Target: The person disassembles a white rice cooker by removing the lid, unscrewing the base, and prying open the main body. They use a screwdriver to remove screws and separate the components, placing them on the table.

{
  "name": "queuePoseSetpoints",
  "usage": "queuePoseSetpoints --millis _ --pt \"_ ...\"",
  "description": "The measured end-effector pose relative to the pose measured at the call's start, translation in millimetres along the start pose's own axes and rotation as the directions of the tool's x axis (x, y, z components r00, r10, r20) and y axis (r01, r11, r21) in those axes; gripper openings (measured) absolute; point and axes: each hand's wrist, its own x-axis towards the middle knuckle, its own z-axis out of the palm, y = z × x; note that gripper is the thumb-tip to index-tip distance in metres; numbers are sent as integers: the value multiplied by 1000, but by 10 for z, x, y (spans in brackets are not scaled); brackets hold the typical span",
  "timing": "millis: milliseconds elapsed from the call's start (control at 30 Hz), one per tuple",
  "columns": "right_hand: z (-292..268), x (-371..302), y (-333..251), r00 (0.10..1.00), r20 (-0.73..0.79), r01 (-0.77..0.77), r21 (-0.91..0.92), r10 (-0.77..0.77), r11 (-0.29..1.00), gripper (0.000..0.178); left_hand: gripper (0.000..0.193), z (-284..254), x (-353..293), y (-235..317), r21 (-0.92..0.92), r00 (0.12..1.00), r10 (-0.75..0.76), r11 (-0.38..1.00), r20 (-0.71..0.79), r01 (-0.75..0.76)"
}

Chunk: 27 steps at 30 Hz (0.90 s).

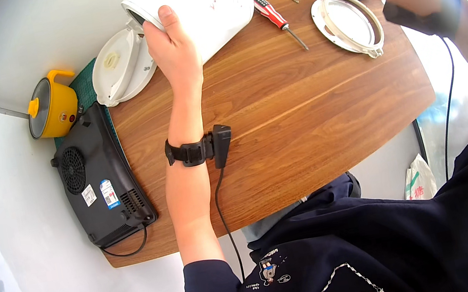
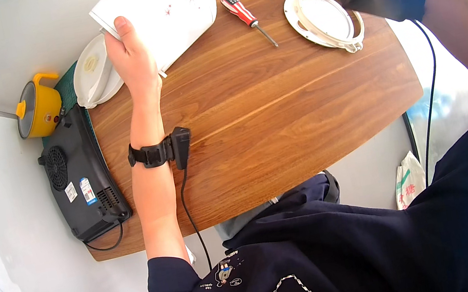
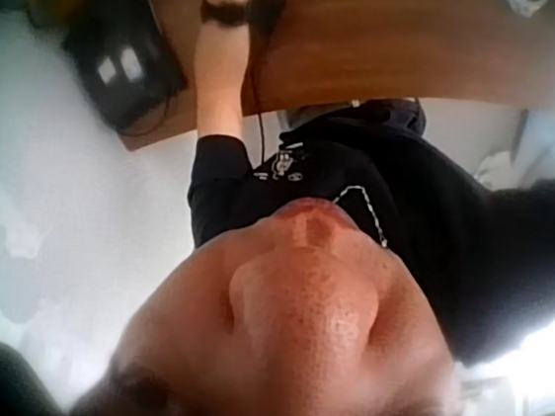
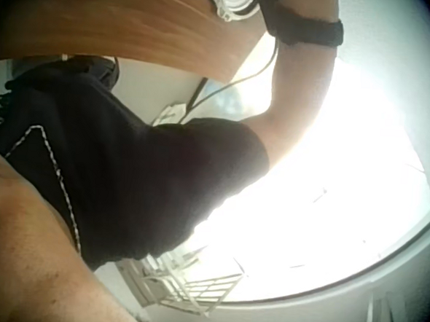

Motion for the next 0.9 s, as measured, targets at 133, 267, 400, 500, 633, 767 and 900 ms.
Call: queuePoseSetpoints --millis 133,267,400,500,633,767,900 --pt "313 -99 331 999 31 -9 -85 12 996 17 50 165 20 -10 -96 997 69 993 31 -66" --pt "388 -45 293 999 42 -15 -98 19 995 12 48 70 7 36 -52 999 37 998 26 -36" --pt "143 -77 -65 996 5 86 -137 -86 987 13 49 100 -70 107 8 997 81 997 10 -81" --pt "150 -28 -347 999 -25 -28 -65 26 997 10 51 181 -111 131 -25 999 52 998 2 -52" --pt "-154 167 -861 965 162 -137 -360 207 923 8 51 269 -61 91 -9 998 51 999 -26 -52" --pt "-100 574 -1121 925 355 129 -633 138 763 32 45 308 -94 120 30 999 26 999 -38 -25" --pt "-62 793 -1357 894 229 -40 -816 385 577 86 44 352 -55 -11 -50 1000 7 999 -3 -7"
